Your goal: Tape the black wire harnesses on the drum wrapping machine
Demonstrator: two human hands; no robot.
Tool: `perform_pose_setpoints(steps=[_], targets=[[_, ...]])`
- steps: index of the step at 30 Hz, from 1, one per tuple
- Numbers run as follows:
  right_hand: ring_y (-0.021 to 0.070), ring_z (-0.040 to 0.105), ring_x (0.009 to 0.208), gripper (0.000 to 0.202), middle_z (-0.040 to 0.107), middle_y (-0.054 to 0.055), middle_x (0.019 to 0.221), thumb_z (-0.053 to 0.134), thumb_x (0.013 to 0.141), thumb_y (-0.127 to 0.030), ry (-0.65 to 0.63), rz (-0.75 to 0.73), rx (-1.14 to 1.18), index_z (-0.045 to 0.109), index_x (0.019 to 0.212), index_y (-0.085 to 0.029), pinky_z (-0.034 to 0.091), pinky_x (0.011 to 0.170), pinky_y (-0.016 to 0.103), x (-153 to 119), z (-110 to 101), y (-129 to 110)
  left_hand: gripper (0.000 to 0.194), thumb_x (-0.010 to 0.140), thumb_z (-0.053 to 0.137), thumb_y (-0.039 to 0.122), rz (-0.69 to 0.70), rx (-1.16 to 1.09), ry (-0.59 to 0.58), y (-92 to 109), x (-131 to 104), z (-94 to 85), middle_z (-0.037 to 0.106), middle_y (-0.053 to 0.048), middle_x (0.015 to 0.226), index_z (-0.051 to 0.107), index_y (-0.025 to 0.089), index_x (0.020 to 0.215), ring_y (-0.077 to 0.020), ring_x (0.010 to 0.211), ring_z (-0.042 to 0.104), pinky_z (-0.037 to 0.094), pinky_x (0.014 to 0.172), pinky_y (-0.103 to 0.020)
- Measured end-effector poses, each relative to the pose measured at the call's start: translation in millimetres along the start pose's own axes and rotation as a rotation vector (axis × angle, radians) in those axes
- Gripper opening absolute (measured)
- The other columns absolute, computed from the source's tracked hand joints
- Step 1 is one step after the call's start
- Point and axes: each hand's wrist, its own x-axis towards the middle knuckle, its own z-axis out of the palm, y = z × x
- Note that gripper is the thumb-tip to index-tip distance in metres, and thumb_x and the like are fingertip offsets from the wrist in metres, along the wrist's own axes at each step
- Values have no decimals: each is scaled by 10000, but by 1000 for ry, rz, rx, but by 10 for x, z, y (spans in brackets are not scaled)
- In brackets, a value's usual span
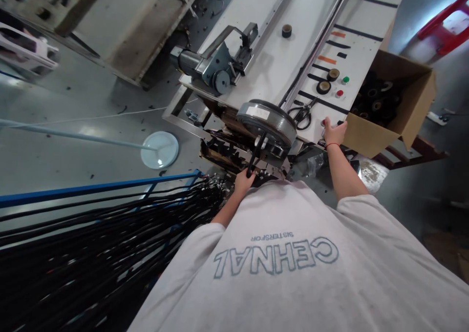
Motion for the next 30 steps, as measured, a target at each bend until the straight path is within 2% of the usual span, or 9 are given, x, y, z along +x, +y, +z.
perform_pose_setpoints(steps=[3,5,9,12,16,19,25,30], targets=[[360,389,1423,917,393,298,1504,611,860,-597,-10,5,-29,302,1508,-27,318,1161,524,8,-7,-6,129,781,612,300,-105,62,-56,-222,-123,-18,653,-33,659,620,185,722,-193,676,615,434,661,-264],[365,397,1416,918,407,300,1493,610,860,-591,-14,9,-31,298,1509,-21,318,1159,532,18,-5,-3,137,796,591,296,-119,61,-55,-318,-207,-77,645,-29,658,619,180,727,-181,658,595,418,652,-259],[379,405,1407,922,406,303,1494,606,856,-595,-5,4,-18,296,1511,-25,324,1150,553,39,15,24,242,838,511,362,-71,-13,75,-347,-400,-234,543,8,582,567,190,677,-145,578,476,348,597,-251],[383,413,1400,931,409,302,1489,596,856,-617,1,-6,-9,292,1513,-32,333,1141,561,56,35,48,306,833,482,425,-48,-124,180,-233,-512,-315,430,34,531,480,207,618,-125,539,377,296,557,-249],[384,417,1398,931,414,302,1485,606,859,-608,-2,-4,-17,288,1515,-30,338,1140,558,88,58,74,319,806,503,446,-83,-225,240,8,-529,-360,384,43,522,448,211,597,-118,538,347,273,547,-250],[384,415,1402,927,420,303,1478,610,856,-621,2,-13,-13,304,1510,-42,350,1133,560,118,75,93,319,795,527,441,-100,-259,248,185,-463,-375,375,44,518,463,207,589,-120,548,350,273,550,-250],[384,447,1373,910,438,296,1463,611,843,-643,11,-23,-1,339,1493,-66,353,1123,568,144,97,119,330,809,552,394,-46,-289,239,454,-270,-349,373,48,503,443,204,561,-114,538,357,275,549,-252],[383,449,1368,924,440,295,1463,612,834,-640,15,-14,-4,335,1493,-54,348,1125,560,132,89,111,306,842,549,370,43,-272,218,615,-103,-271,482,27,540,546,179,603,-130,572,455,333,577,-251]])
